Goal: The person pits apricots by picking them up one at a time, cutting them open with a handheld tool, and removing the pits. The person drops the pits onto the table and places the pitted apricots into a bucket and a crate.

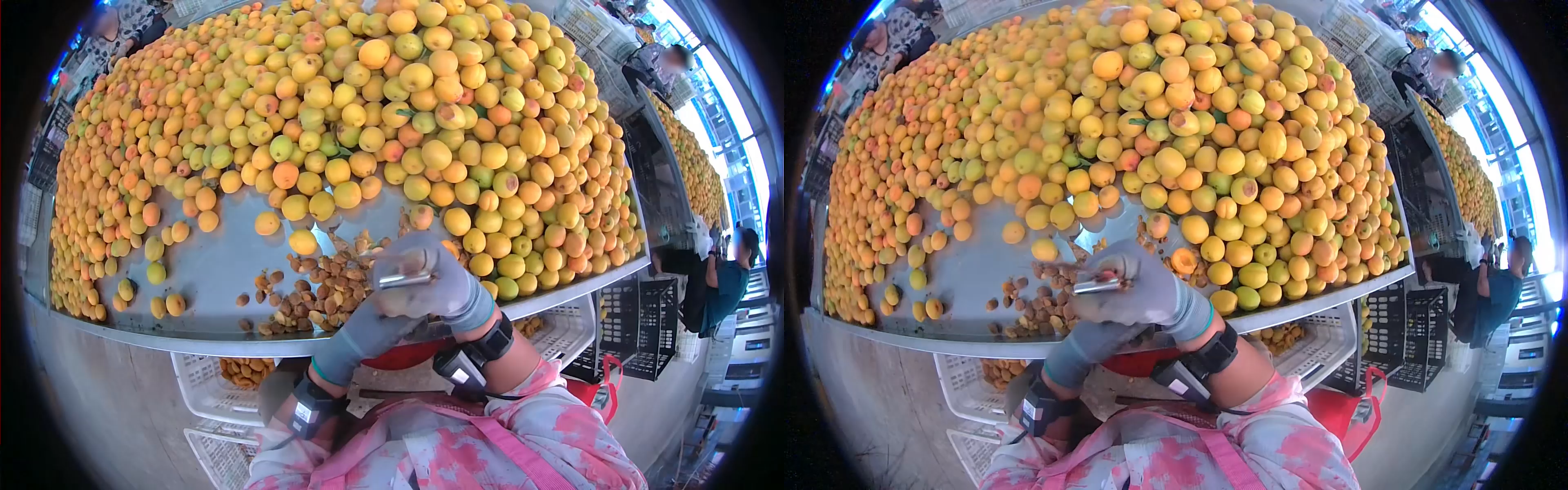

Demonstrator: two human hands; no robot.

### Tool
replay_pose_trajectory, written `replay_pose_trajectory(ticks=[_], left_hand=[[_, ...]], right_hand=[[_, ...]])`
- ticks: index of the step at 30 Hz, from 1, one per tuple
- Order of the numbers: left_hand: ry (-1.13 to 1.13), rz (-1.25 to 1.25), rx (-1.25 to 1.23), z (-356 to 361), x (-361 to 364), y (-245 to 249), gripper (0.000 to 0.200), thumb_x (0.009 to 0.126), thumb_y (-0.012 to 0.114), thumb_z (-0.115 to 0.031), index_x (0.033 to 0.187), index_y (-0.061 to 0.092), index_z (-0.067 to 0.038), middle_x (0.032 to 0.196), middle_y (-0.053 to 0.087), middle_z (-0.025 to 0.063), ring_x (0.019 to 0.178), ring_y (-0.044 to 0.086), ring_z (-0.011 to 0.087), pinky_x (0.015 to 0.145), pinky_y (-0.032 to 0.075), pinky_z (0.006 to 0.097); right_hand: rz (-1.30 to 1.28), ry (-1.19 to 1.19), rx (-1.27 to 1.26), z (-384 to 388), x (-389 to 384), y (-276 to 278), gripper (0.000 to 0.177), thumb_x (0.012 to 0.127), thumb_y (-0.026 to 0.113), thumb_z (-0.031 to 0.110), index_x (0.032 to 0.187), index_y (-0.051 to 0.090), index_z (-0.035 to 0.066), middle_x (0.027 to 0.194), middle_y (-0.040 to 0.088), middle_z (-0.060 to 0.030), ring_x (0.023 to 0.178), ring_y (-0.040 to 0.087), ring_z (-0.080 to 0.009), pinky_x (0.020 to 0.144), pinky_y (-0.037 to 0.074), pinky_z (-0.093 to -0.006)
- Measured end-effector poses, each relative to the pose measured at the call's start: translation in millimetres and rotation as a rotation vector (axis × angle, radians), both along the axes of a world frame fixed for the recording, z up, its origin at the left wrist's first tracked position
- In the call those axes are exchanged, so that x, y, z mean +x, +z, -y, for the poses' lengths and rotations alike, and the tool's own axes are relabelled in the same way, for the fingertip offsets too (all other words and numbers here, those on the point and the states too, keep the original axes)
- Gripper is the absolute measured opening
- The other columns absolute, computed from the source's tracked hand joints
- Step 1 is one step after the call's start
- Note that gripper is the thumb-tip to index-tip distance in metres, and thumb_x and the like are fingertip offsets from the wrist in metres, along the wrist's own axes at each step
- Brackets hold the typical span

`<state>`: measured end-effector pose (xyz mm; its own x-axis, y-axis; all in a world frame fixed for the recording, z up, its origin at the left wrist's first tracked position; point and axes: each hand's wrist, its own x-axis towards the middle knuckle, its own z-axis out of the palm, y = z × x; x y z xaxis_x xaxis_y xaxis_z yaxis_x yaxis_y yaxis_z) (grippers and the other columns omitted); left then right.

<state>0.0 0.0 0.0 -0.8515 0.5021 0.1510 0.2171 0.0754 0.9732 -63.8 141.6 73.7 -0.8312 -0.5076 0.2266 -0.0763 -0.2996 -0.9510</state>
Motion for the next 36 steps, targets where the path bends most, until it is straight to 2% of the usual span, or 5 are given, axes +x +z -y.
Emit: replay_pose_trajectory(ticks=[9, 22, 24, 26, 36], left_hand=[[-0.015, 0.783, 0.405, 8, -1, 27, 0.043, 0.091, 0.059, -0.014, 0.131, 0.047, -0.005, 0.093, 0.061, 0.0026, 0.081, 0.058, 0.0151, 0.073, 0.049, 0.0308], [0.189, -0.215, -0.204, 17, 6, -7, 0.040, 0.095, 0.049, -0.021, 0.130, 0.047, -0.001, 0.112, 0.058, 0.0178, 0.101, 0.059, 0.0297, 0.089, 0.048, 0.0398], [0.212, -0.441, -0.253, 17, 4, -4, 0.038, 0.096, 0.048, -0.024, 0.128, 0.050, -0.003, 0.110, 0.059, 0.0159, 0.098, 0.060, 0.0273, 0.087, 0.049, 0.0383], [0.056, 0.517, 0.256, 15, 0, 18, 0.039, 0.096, 0.048, -0.030, 0.124, 0.053, -0.003, 0.107, 0.060, 0.0109, 0.092, 0.061, 0.0204, 0.079, 0.051, 0.0319], [0.166, 0.581, 0.304, 7, -6, 37, 0.043, 0.098, 0.043, -0.038, 0.118, 0.056, -0.002, 0.107, 0.062, 0.0083, 0.093, 0.060, 0.0157, 0.078, 0.050, 0.0281]], right_hand=[[0.296, -0.044, -0.265, 2, -4, 11, 0.032, 0.092, 0.055, 0.016, 0.063, 0.053, 0.005, 0.052, 0.047, 0.0003, 0.043, 0.041, -0.0085, 0.043, 0.032, -0.0233], [-0.251, -0.293, 0.104, 5, 7, -29, 0.039, 0.080, 0.073, 0.013, 0.112, 0.055, 0.001, 0.107, 0.063, -0.0083, 0.088, 0.061, -0.0134, 0.075, 0.049, -0.0264], [0.312, -0.042, -0.139, 4, 7, -20, 0.045, 0.076, 0.077, 0.017, 0.112, 0.054, 0.001, 0.102, 0.062, -0.0075, 0.085, 0.060, -0.0139, 0.073, 0.048, -0.0256], [0.285, -0.057, -0.184, 9, 13, -25, 0.041, 0.077, 0.076, 0.016, 0.108, 0.055, 0.000, 0.093, 0.061, -0.0066, 0.078, 0.060, -0.0145, 0.069, 0.047, -0.0252], [0.269, -0.195, -0.499, 11, -4, 11, 0.024, 0.091, 0.061, 0.019, 0.077, 0.060, -0.001, 0.057, 0.050, -0.0029, 0.048, 0.050, -0.0119, 0.044, 0.039, -0.0245]])
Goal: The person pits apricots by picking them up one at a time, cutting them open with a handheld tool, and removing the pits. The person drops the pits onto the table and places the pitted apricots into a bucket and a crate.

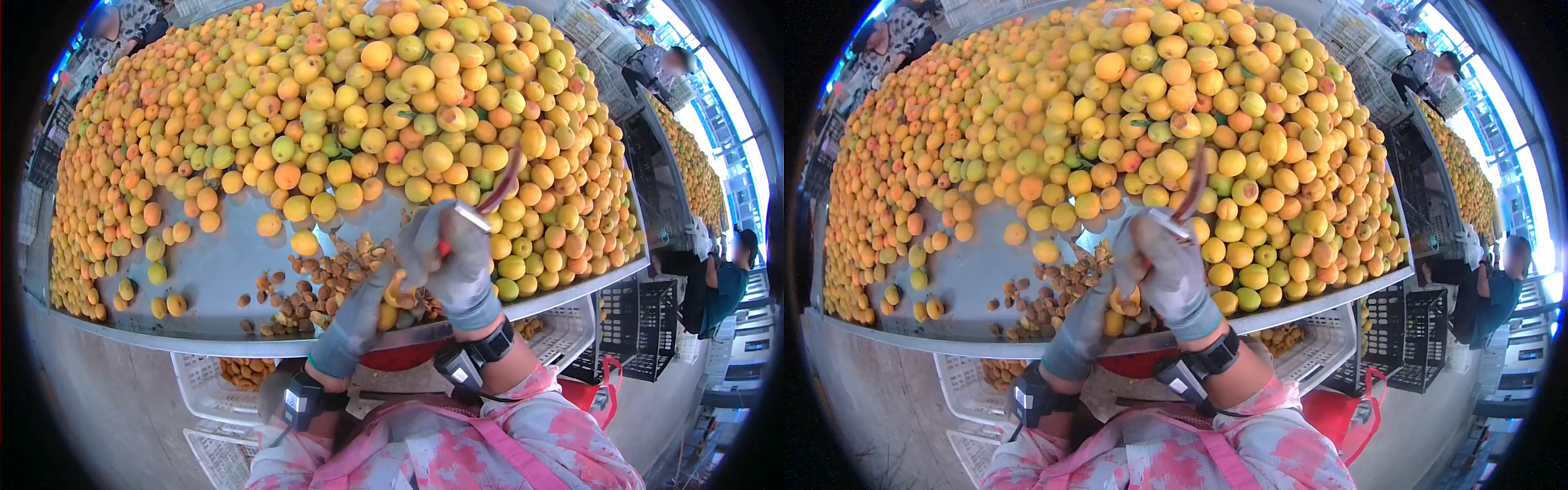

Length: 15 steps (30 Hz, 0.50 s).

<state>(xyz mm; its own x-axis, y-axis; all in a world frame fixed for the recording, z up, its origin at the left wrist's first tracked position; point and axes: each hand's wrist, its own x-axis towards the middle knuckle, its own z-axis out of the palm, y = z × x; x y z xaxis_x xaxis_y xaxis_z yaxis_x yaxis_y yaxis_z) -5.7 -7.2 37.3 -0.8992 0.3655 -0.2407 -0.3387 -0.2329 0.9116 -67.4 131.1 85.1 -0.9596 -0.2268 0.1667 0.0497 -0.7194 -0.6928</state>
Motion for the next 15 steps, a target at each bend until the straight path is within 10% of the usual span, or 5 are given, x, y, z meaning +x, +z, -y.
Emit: replay_pose_trajectory(ticks=[6, 8, 15], left_hand=[[0.297, -0.049, -0.113, -2, -7, -12, 0.046, 0.098, 0.048, -0.036, 0.124, 0.053, 0.002, 0.117, 0.059, 0.0104, 0.101, 0.058, 0.0193, 0.091, 0.045, 0.0298], [0.368, -0.504, -0.405, 3, -14, -5, 0.044, 0.095, 0.056, -0.028, 0.127, 0.051, 0.003, 0.120, 0.057, 0.0108, 0.104, 0.055, 0.0171, 0.093, 0.043, 0.0293], [0.414, -0.419, -0.243, -2, -13, 0, 0.045, 0.093, 0.060, -0.023, 0.128, 0.049, 0.003, 0.121, 0.056, 0.0116, 0.107, 0.054, 0.0167, 0.094, 0.043, 0.0307]], right_hand=[[0.248, -0.207, 0.396, -12, 5, 8, 0.020, 0.093, 0.058, 0.018, 0.086, 0.063, -0.001, 0.059, 0.054, -0.0011, 0.043, 0.049, -0.0075, 0.042, 0.039, -0.0212], [0.307, -0.164, 0.585, -16, 9, 5, 0.015, 0.090, 0.062, 0.015, 0.096, 0.064, 0.001, 0.067, 0.058, 0.0000, 0.048, 0.051, -0.0049, 0.043, 0.041, -0.0195], [0.338, 0.041, 0.605, 5, 29, -10, 0.024, 0.088, 0.061, 0.008, 0.111, 0.056, 0.001, 0.087, 0.059, 0.0009, 0.069, 0.055, -0.0036, 0.057, 0.044, -0.0180]])
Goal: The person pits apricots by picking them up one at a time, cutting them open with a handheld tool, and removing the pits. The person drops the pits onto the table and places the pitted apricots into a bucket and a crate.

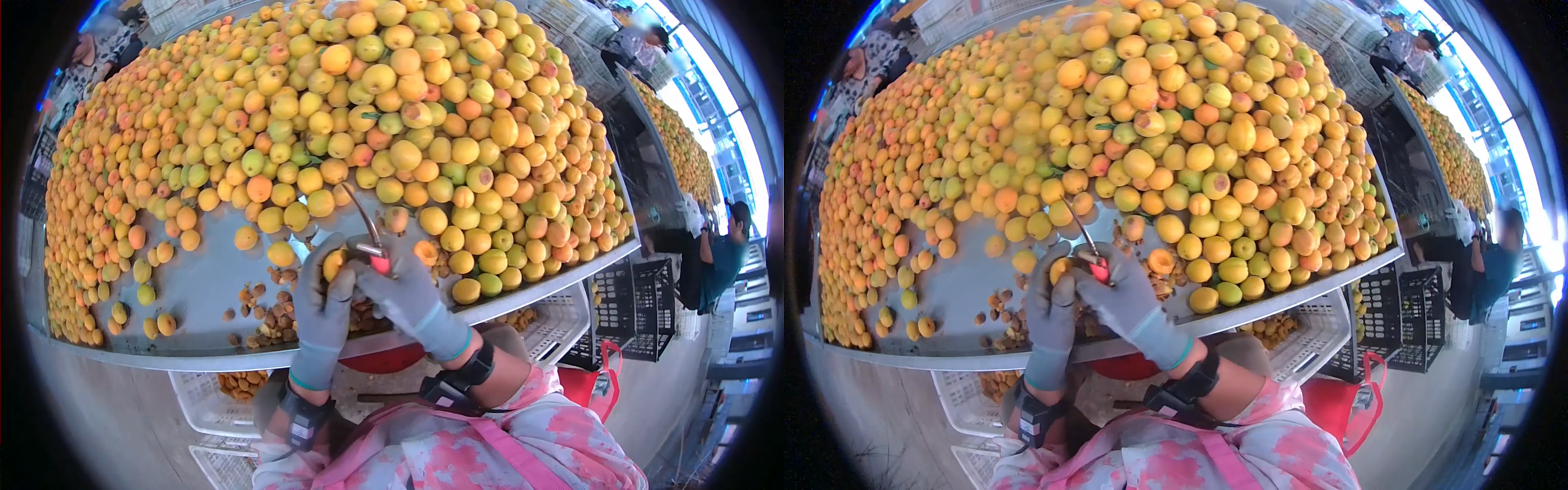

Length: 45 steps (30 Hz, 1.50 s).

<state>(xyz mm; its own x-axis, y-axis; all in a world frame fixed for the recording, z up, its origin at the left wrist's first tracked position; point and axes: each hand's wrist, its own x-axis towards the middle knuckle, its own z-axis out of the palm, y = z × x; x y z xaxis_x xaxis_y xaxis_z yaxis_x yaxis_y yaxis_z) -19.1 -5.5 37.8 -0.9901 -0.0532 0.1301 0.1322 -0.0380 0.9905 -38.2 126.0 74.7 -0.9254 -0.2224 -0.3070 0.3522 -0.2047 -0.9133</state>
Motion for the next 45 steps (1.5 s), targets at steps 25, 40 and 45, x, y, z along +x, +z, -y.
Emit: replay_pose_trajectory(ticks=[25, 40, 45], left_hand=[[0.263, 0.311, 0.850, 8, -10, -4, 0.047, 0.100, 0.040, -0.042, 0.127, 0.051, -0.005, 0.125, 0.057, 0.0102, 0.112, 0.056, 0.0225, 0.091, 0.047, 0.0338], [-0.007, -0.139, -0.005, 13, 3, 6, 0.041, 0.103, 0.030, -0.028, 0.112, 0.057, 0.001, 0.131, 0.052, 0.0169, 0.121, 0.050, 0.0254, 0.103, 0.039, 0.0367], [0.030, -0.072, 0.075, 17, 2, 9, 0.034, 0.100, 0.041, -0.024, 0.118, 0.057, -0.001, 0.132, 0.052, 0.0164, 0.121, 0.051, 0.0258, 0.102, 0.039, 0.0365]], right_hand=[[0.233, 0.077, -0.176, 12, 3, -13, 0.039, 0.095, 0.056, 0.027, 0.127, 0.050, 0.006, 0.098, 0.061, -0.0015, 0.075, 0.061, -0.0066, 0.046, 0.049, -0.0205], [0.301, 0.108, -0.309, 6, 2, -24, 0.041, 0.094, 0.054, 0.042, 0.116, 0.055, 0.008, 0.090, 0.060, -0.0026, 0.067, 0.058, -0.0087, 0.051, 0.049, -0.0203], [0.380, 0.086, -0.353, 5, 0, -35, 0.040, 0.096, 0.050, 0.041, 0.117, 0.056, 0.007, 0.092, 0.062, -0.0038, 0.071, 0.060, -0.0102, 0.055, 0.051, -0.0225]])
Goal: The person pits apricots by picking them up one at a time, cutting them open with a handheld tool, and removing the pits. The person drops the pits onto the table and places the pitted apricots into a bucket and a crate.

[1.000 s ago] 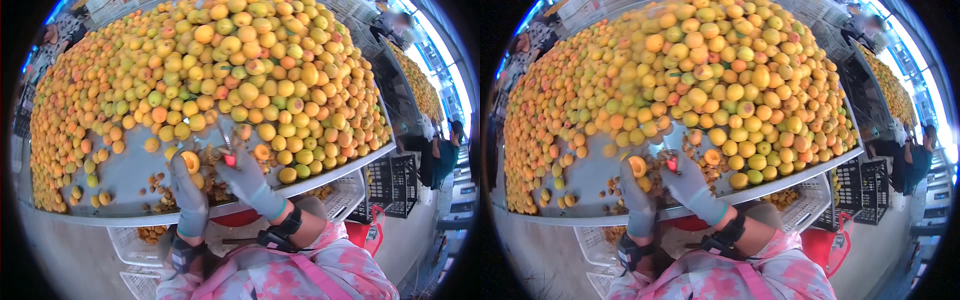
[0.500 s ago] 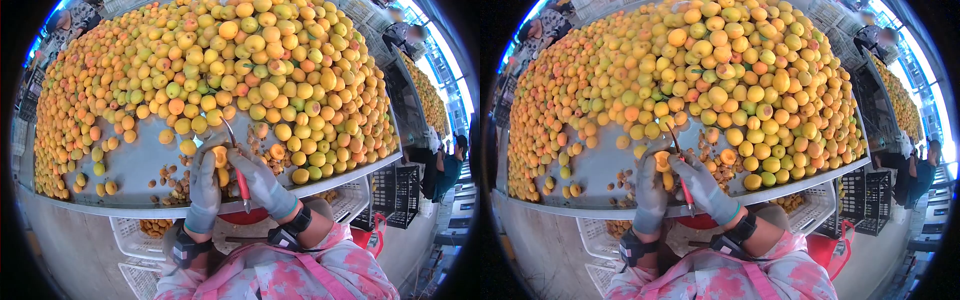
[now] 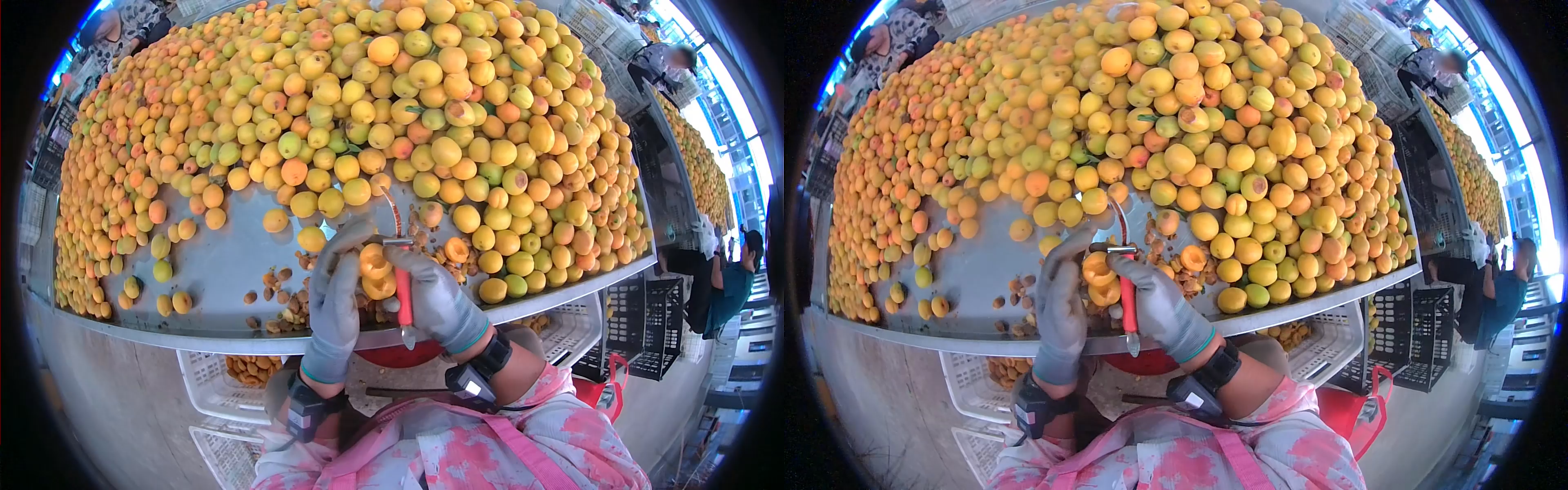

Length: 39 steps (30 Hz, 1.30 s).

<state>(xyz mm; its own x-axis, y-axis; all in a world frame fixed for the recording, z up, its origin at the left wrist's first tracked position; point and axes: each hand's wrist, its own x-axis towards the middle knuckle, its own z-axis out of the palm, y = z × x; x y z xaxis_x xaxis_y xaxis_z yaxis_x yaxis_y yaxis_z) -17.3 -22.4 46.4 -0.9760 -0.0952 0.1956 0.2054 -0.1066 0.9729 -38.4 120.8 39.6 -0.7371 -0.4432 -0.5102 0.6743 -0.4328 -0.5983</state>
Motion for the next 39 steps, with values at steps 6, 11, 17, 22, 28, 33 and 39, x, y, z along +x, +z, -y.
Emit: replay_pose_trajectory(ticks=[6, 11, 17, 22, 28, 33, 39], left_hand=[[-0.154, -0.080, -0.280, 10, -8, -6, 0.033, 0.095, 0.054, -0.018, 0.122, 0.056, 0.001, 0.126, 0.056, 0.0146, 0.116, 0.054, 0.0232, 0.099, 0.042, 0.0345], [-0.102, 0.273, 0.178, 9, -7, -5, 0.037, 0.098, 0.053, -0.026, 0.122, 0.056, 0.002, 0.115, 0.062, 0.0099, 0.104, 0.060, 0.0165, 0.089, 0.050, 0.0296], [-0.021, 0.338, 0.272, 4, -6, -10, 0.038, 0.098, 0.052, -0.029, 0.121, 0.057, 0.001, 0.110, 0.063, 0.0088, 0.098, 0.061, 0.0135, 0.084, 0.051, 0.0270], [-0.091, 0.121, -0.064, 1, -6, -13, 0.038, 0.098, 0.051, -0.030, 0.120, 0.058, 0.001, 0.117, 0.062, 0.0124, 0.119, 0.053, 0.0238, 0.103, 0.040, 0.0361], [-0.177, -0.066, -0.210, 8, -7, -2, 0.051, 0.102, 0.036, -0.039, 0.126, 0.054, 0.002, 0.125, 0.058, 0.0153, 0.124, 0.048, 0.0274, 0.107, 0.035, 0.0411], [-0.224, 0.157, 0.350, 1, -6, 4, 0.055, 0.102, 0.035, -0.042, 0.135, 0.043, 0.001, 0.126, 0.056, 0.0173, 0.120, 0.052, 0.0264, 0.105, 0.038, 0.0409], [-0.192, 0.185, 0.475, -3, -11, -7, 0.054, 0.099, 0.042, -0.042, 0.135, 0.044, -0.002, 0.127, 0.055, 0.0154, 0.121, 0.052, 0.0263, 0.105, 0.036, 0.0415]], right_hand=[[-0.064, 0.011, 0.255, -7, 0, 33, 0.041, 0.097, 0.048, 0.039, 0.122, 0.056, 0.007, 0.098, 0.061, -0.0020, 0.076, 0.059, -0.0097, 0.058, 0.051, -0.0237], [-0.069, 0.063, 0.173, -13, -1, 38, 0.044, 0.097, 0.047, 0.038, 0.128, 0.052, 0.007, 0.106, 0.059, -0.0027, 0.083, 0.060, -0.0095, 0.061, 0.052, -0.0232], [-0.138, 0.067, 0.244, -14, 2, 34, 0.042, 0.098, 0.046, 0.039, 0.126, 0.053, 0.008, 0.104, 0.061, -0.0030, 0.083, 0.061, -0.0106, 0.060, 0.053, -0.0240], [-0.047, 0.005, 0.116, -12, -3, 26, 0.040, 0.098, 0.047, 0.039, 0.122, 0.054, 0.009, 0.103, 0.063, -0.0025, 0.083, 0.063, -0.0109, 0.059, 0.053, -0.0242], [0.004, 0.010, -0.119, -12, -7, 22, 0.038, 0.098, 0.048, 0.037, 0.123, 0.054, 0.009, 0.108, 0.063, -0.0046, 0.088, 0.066, -0.0155, 0.057, 0.052, -0.0250], [0.047, 0.025, -0.300, -29, -6, 33, 0.039, 0.099, 0.044, 0.029, 0.128, 0.047, 0.003, 0.113, 0.061, -0.0129, 0.096, 0.066, -0.0276, 0.055, 0.049, -0.0226], [-0.059, -0.084, 0.018, -124, 54, 64, 0.038, 0.094, 0.049, 0.018, 0.123, 0.051, -0.007, 0.111, 0.063, -0.0192, 0.102, 0.064, -0.0285, 0.086, 0.052, -0.0349]])
